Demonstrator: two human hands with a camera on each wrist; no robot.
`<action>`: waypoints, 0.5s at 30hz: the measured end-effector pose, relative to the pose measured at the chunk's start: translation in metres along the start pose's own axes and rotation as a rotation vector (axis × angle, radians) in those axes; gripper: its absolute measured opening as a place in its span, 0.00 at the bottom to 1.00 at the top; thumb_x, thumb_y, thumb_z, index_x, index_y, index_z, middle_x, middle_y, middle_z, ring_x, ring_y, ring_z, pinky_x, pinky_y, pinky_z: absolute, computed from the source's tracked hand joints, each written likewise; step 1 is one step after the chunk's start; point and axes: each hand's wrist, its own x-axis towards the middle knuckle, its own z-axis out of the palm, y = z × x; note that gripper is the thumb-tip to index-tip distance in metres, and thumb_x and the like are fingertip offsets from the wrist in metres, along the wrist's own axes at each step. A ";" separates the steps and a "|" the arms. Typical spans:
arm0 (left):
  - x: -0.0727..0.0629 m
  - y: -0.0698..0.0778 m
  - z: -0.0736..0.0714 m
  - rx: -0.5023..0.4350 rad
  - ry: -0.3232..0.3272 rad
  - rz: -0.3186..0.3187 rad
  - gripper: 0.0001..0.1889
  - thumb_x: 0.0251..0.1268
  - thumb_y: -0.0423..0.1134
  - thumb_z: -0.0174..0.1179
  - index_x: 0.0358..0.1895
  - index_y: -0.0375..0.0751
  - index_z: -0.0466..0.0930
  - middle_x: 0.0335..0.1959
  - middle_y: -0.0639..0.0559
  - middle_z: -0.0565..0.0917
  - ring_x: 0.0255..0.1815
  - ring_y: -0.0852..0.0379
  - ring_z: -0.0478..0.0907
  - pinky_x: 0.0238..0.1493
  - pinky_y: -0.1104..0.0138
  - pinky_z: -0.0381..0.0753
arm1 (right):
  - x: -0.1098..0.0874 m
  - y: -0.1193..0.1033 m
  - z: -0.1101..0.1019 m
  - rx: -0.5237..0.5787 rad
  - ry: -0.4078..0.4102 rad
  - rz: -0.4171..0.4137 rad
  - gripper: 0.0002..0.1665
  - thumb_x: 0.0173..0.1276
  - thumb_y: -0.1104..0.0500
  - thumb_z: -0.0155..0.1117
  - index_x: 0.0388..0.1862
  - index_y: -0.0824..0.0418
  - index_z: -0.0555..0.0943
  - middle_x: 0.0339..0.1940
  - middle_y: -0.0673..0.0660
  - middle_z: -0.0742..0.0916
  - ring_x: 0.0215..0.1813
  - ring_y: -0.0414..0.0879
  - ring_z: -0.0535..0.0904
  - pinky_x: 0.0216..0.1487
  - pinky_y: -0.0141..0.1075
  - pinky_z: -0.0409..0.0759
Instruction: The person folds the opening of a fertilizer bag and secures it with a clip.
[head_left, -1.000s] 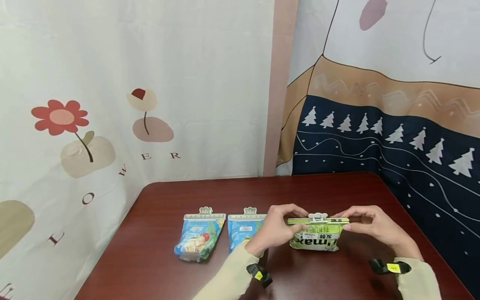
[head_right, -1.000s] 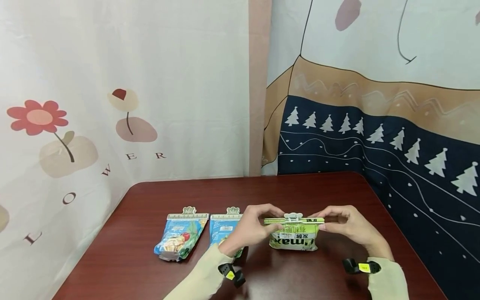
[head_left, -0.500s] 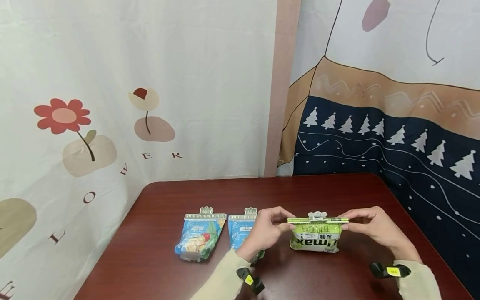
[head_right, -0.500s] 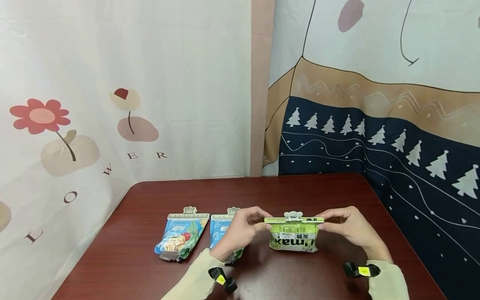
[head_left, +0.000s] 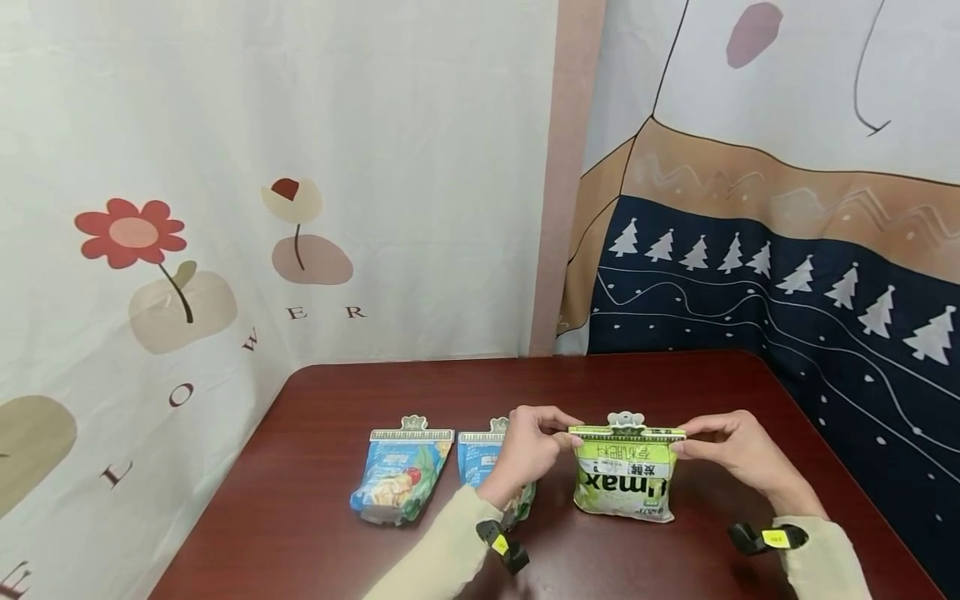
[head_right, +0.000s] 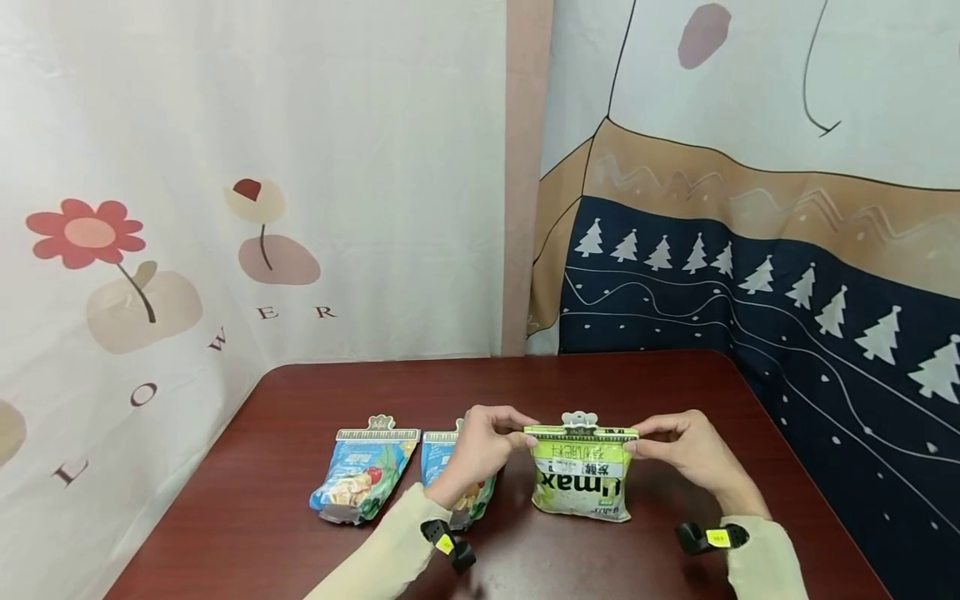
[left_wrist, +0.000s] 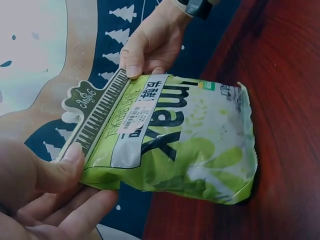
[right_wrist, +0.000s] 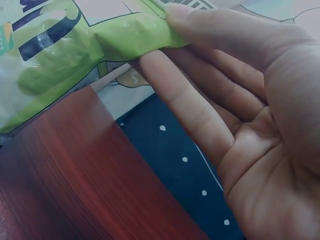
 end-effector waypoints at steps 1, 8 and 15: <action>0.001 0.000 -0.001 0.005 -0.005 -0.009 0.07 0.57 0.31 0.75 0.37 0.47 0.93 0.31 0.52 0.92 0.28 0.61 0.86 0.27 0.71 0.82 | 0.001 0.001 0.000 0.010 -0.008 0.012 0.17 0.63 0.60 0.77 0.47 0.69 0.88 0.38 0.51 0.93 0.37 0.44 0.89 0.41 0.42 0.89; 0.009 0.002 -0.009 0.028 -0.036 -0.099 0.07 0.55 0.32 0.76 0.37 0.46 0.94 0.29 0.51 0.91 0.30 0.48 0.90 0.32 0.63 0.89 | 0.011 0.007 0.001 0.096 -0.075 0.070 0.22 0.65 0.60 0.75 0.52 0.74 0.85 0.41 0.52 0.93 0.41 0.48 0.92 0.46 0.43 0.90; 0.024 0.006 -0.014 0.046 -0.075 -0.213 0.07 0.54 0.31 0.77 0.36 0.42 0.93 0.26 0.49 0.91 0.31 0.44 0.91 0.31 0.61 0.90 | 0.023 0.012 0.003 0.142 -0.076 0.137 0.24 0.65 0.58 0.76 0.52 0.75 0.84 0.43 0.56 0.93 0.42 0.49 0.92 0.47 0.41 0.89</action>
